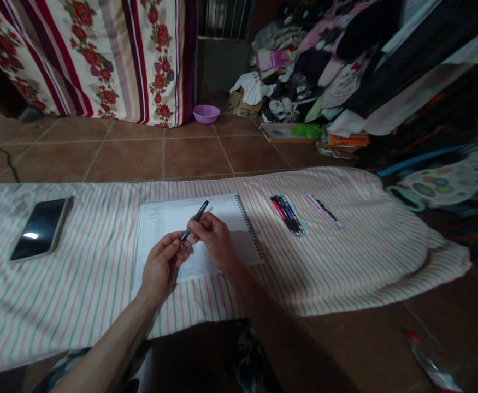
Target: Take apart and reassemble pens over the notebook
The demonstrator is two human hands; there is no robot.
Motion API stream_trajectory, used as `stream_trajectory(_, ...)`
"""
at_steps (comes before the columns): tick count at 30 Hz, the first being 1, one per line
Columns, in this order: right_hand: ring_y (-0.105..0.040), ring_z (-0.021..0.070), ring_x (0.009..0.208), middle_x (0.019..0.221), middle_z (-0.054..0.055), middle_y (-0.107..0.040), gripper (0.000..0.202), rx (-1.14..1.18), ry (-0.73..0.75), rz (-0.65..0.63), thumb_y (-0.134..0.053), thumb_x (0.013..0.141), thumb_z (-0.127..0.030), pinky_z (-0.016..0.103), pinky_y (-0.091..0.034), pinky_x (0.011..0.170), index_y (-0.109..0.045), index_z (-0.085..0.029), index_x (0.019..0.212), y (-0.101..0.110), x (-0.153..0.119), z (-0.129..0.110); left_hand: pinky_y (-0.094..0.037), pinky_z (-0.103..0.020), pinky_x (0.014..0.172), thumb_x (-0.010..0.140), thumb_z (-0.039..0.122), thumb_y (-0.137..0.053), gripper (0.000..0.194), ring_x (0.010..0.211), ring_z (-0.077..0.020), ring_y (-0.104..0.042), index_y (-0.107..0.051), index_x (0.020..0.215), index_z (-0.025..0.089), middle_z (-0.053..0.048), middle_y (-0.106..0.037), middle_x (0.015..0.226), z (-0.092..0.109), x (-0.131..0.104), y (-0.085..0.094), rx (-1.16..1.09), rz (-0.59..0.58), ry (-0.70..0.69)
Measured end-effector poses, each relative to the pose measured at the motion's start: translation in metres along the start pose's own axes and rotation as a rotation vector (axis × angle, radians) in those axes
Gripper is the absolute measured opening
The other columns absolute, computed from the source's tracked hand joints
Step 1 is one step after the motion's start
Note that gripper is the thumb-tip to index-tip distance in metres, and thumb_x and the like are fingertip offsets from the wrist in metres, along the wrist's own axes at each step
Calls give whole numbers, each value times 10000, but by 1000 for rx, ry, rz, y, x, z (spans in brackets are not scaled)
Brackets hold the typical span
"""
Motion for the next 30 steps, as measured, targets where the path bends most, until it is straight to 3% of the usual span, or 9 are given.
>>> stream_trajectory(5, -457, 70, 454, 532, -63, -512, 200, -15, 14, 12, -647, 660, -331, 202, -371, 462, -590, -188, 787, -2, -1, -2, -468, -228, 614, 641, 201, -680, 197, 609, -114, -574, -649, 809, 105, -52, -645, 669, 1, -1, 0, -4, -6, -17)
stream_trajectory(15, -461, 74, 452, 510, -55, -512, 170, -128, 42, 32, -639, 672, -344, 200, -372, 456, -573, -187, 685, 0, 0, 2, -433, -171, 568, 659, 254, -706, 232, 589, -75, -546, -645, 849, 135, -18, -626, 666, -1, -1, 0, 58, -55, -54)
stream_trajectory(24, -490, 83, 473, 567, -35, -544, 237, -166, 20, 57, -656, 662, -394, 208, -397, 460, -559, -181, 696, 2, 3, 13, -264, -137, 377, 630, 307, -726, 272, 398, -23, -396, -640, 834, 150, 38, -548, 527, -6, 2, 3, 188, -48, -81)
stream_trajectory(27, -478, 72, 463, 572, -32, -549, 257, -132, 6, 14, -638, 685, -412, 201, -386, 452, -551, -171, 711, 1, 3, 13, -319, -132, 421, 622, 292, -732, 268, 456, -32, -456, -645, 825, 141, 16, -587, 579, -8, 5, 4, 145, -49, -54)
stream_trajectory(30, -483, 61, 488, 729, 3, -624, 305, -6, -16, -80, -607, 722, -418, 186, -353, 427, -570, -173, 900, -2, 3, 10, -377, -132, 491, 604, 264, -748, 259, 526, -42, -505, -651, 799, 125, -2, -612, 632, -7, 6, 4, 96, -39, -19)
Point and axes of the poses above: each hand's wrist, its own x-axis towards the middle knuckle, its own y-axis out of the back of the hand, z = x × y, the point moved 5 cm from there along x, towards the middle knuckle
